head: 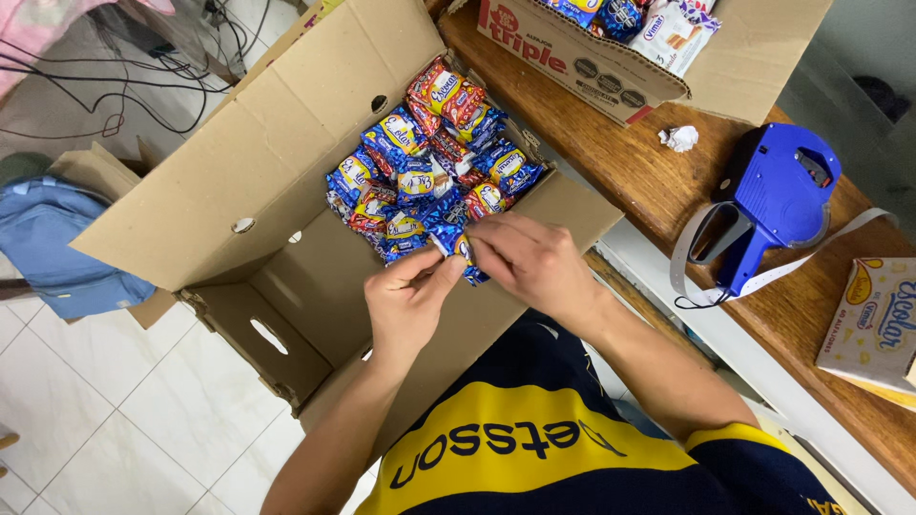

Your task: The person picks up snack packets one at a time from a large box, applies a price sticker using a handheld labeling tool, and places the labeled snacks into a smaller box.

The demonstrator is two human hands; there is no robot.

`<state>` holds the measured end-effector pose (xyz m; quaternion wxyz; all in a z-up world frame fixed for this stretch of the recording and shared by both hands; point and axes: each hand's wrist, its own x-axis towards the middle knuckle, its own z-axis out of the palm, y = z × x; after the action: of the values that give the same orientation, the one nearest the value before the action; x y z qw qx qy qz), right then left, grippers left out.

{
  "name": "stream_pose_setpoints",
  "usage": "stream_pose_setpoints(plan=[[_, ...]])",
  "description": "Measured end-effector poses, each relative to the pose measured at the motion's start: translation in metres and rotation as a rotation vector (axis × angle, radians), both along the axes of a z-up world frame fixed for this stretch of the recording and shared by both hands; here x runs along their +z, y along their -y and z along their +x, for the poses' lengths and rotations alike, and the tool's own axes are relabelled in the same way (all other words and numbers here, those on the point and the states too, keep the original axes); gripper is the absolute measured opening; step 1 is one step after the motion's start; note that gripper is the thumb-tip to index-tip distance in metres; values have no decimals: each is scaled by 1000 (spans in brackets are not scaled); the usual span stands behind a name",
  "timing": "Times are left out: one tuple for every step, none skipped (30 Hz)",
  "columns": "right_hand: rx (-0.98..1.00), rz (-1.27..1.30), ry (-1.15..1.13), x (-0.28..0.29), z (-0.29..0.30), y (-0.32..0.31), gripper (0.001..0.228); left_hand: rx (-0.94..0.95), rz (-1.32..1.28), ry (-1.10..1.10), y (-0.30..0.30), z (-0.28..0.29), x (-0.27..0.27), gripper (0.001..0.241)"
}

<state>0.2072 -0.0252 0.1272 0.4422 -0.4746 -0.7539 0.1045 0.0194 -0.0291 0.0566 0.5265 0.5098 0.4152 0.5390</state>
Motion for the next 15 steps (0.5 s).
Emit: stream_pose_setpoints(plan=[[-1,1,0,1,1,0,6,-1,1,0,0,-1,-5,18],[30,-7,-40,2,2,0,6,6,0,-3,0,-2,-10,18],[60,-18,-79,2,3,1,6,12,-5,-5,1,-3,-16,19],[58,-20,-79,1,5,1,6,10,-7,-5,1,-1,-11,19],[52,-8,-60,-1,6,2,4,1,12,-19,0,0,-7,18],[46,3,-42,-2,7,2,3,-9,30,-34,0,2,-2,17],[44,2,-43,0,6,2,3,-11,29,-35,2,1,-2,17],[36,13,-23,2,5,3,4,-19,30,-52,3,0,-2,17],[28,26,-3,4,4,3,5,-27,34,-70,4,-1,-2,18],[25,26,-4,2,5,2,5,-30,34,-71,4,-1,-6,18],[-7,50,24,-1,7,2,5,-13,80,-93,5,0,-11,19],[-39,74,53,-3,8,3,6,4,126,-115,6,0,-15,20],[-39,74,52,-5,9,3,6,3,126,-116,7,1,-15,20],[-33,44,26,-6,10,3,5,8,109,-93,7,1,-15,21],[-27,17,0,-6,11,2,4,12,96,-69,6,2,-15,22]])
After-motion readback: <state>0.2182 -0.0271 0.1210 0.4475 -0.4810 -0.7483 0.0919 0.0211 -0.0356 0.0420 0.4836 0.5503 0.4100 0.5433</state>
